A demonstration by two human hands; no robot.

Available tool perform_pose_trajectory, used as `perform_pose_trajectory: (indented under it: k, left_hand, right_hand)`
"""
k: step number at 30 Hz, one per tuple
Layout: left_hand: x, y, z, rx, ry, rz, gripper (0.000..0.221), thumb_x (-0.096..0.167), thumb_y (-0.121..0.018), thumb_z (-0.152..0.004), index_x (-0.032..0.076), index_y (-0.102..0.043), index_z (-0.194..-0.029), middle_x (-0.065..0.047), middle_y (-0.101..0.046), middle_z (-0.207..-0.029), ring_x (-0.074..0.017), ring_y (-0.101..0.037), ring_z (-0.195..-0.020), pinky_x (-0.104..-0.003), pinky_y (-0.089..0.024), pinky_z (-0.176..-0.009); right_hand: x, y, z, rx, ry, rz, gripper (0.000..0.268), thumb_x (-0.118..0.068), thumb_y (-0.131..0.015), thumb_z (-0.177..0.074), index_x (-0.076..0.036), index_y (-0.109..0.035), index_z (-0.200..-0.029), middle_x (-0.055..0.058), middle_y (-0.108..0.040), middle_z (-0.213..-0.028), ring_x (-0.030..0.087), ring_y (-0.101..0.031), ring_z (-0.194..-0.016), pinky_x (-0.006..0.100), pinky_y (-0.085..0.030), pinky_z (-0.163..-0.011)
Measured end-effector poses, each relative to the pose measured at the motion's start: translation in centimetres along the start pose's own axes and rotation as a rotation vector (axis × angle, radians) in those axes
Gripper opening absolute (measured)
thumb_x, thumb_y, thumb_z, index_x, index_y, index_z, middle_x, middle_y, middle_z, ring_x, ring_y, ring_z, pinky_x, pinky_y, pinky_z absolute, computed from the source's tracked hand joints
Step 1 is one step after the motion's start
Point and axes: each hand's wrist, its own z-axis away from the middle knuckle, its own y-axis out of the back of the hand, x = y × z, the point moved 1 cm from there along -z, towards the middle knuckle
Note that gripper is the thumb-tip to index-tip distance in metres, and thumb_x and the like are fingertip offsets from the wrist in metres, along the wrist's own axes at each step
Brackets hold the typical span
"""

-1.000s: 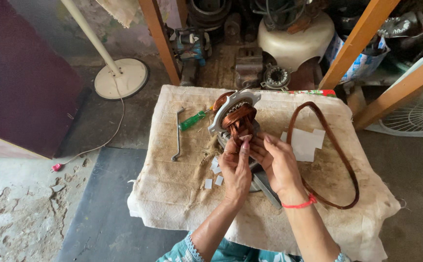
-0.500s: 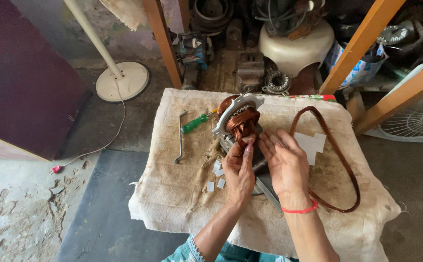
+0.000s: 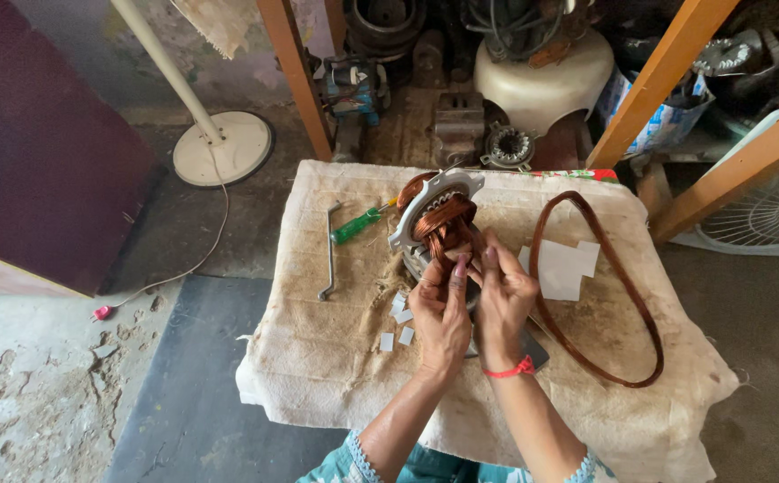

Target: The person manipulates copper windings on a motor stator, using fingers and a small tool to adjust and separate the wires. The person repeatedly presses and repositions the windings within the stator slots.

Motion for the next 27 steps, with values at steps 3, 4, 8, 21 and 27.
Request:
perform_pose_trajectory:
  k: [3, 4, 8, 21, 27]
  left_hand:
    - [-0.3, 0.2, 0.1, -0.002, 0.007, 0.014, 0.019, 0.006, -0.062, -0.105, -0.005, -0.07, -0.118, -0.006, -0.074, -0.109, -0.0104, -0.062, -0.099, -0.025, -0.051, -0.09]
    - [-0.3, 0.2, 0.1, -0.001, 0.007, 0.023, 0.019, 0.006, -0.061, -0.104, -0.004, -0.069, -0.119, -0.005, -0.074, -0.11, -0.01, -0.063, -0.1, -0.025, -0.051, -0.091]
    - [-0.6, 0.2, 0.2, 0.005, -0.027, 0.008, 0.017, 0.005, -0.06, -0.105, -0.005, -0.069, -0.117, -0.005, -0.073, -0.108, -0.01, -0.062, -0.1, -0.025, -0.051, -0.093]
    - [1.0, -0.1, 1.8, -0.074, 0.064, 0.285, 0.055, -0.007, -0.046, -0.092, 0.005, -0.034, -0.145, -0.02, -0.059, -0.142, -0.0257, -0.057, -0.133, -0.034, -0.044, -0.111]
    - [0.1, 3.2, 2.2, -0.177, -0.024, 0.17, 0.071, -0.008, -0.041, -0.081, 0.005, -0.03, -0.15, -0.023, -0.05, -0.15, -0.0301, -0.046, -0.145, -0.039, -0.033, -0.122]
  right_hand:
    - [0.4, -0.3, -1.0, 0.048, 0.113, 0.398, 0.023, -0.008, -0.064, -0.102, 0.0, -0.076, -0.121, 0.013, -0.081, -0.096, 0.012, -0.066, -0.074, 0.027, -0.052, -0.065]
    - [0.4, -0.3, -1.4, 0.008, 0.114, 0.398, 0.021, -0.008, -0.065, -0.101, 0.0, -0.078, -0.116, 0.012, -0.08, -0.092, 0.012, -0.066, -0.071, 0.026, -0.05, -0.062]
    - [-0.5, 0.6, -3.2, -0.14, 0.11, 0.491, 0.02, -0.01, -0.066, -0.095, 0.0, -0.08, -0.104, 0.009, -0.08, -0.082, 0.011, -0.068, -0.065, 0.025, -0.051, -0.059]
    - [-5.1, -2.2, -3.0, -0.167, 0.131, 0.785, 0.035, -0.025, -0.067, -0.097, 0.0, -0.075, -0.072, 0.013, -0.068, -0.057, 0.026, -0.066, -0.046, 0.039, -0.046, -0.049]
    - [-4.6, -2.9, -2.2, -0.097, 0.208, 0.712, 0.031, -0.017, -0.065, -0.098, 0.003, -0.07, -0.075, 0.017, -0.07, -0.064, 0.032, -0.069, -0.056, 0.042, -0.048, -0.052]
